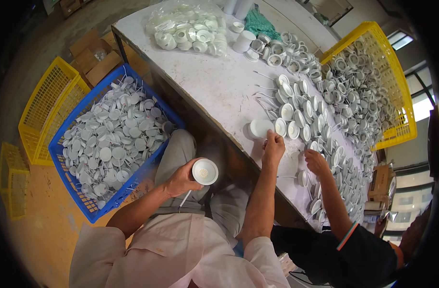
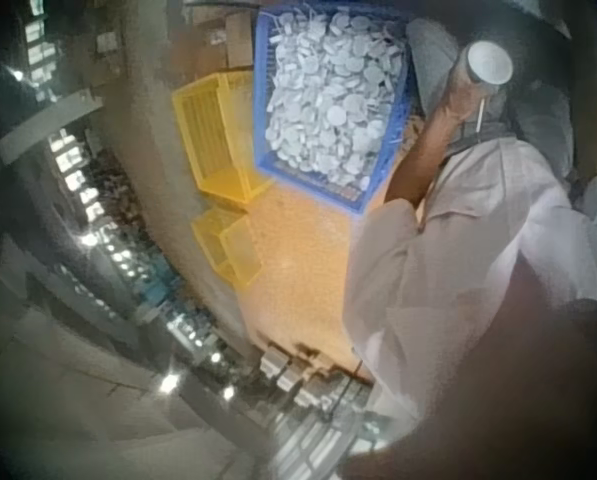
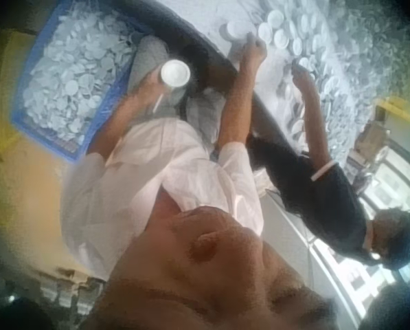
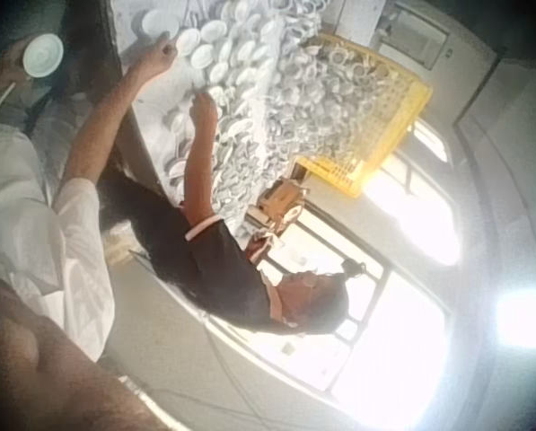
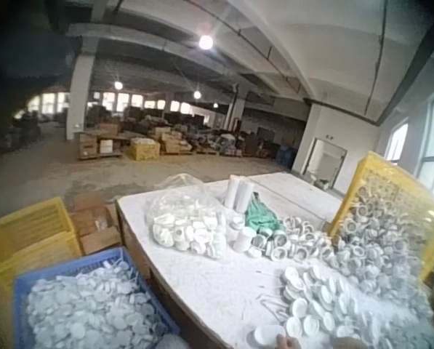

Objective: The recorder is assembling small white circular light covers by placing a small white disc onto the base.

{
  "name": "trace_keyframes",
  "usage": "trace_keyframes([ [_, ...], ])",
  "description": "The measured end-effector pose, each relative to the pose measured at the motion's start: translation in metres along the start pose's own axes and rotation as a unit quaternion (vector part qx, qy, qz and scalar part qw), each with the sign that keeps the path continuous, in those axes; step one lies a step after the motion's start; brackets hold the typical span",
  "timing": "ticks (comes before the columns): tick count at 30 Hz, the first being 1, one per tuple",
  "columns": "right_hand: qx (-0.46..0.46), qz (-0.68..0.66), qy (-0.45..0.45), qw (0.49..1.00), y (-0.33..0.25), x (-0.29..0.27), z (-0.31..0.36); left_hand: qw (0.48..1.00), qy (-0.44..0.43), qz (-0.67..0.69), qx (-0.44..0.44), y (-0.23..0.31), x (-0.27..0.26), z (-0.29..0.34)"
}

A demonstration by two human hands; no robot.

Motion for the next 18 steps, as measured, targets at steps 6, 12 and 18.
trace_keyframes([
  [6, 0.120, -0.223, -0.033, 0.967, -0.017, -0.005, 0.041, 1.000, 0.000, -0.014, -0.017, 0.006, 0.011, -0.010],
  [12, 0.074, -0.192, -0.051, 0.977, -0.042, -0.019, 0.080, 0.998, -0.016, -0.064, -0.007, 0.021, 0.035, -0.040],
  [18, -0.214, 0.173, -0.084, 0.958, -0.073, -0.029, 0.130, 0.999, -0.027, -0.039, -0.011, 0.023, 0.055, -0.055],
])
Point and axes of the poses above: each hand's wrist, its own z-axis away from the middle knuckle, its own x-axis out of the palm, y = z × x, the point moved 8 cm from there along -z, towards the middle knuckle, and after that the axes turned 5 degrees about -x, right-handed, at the moved point
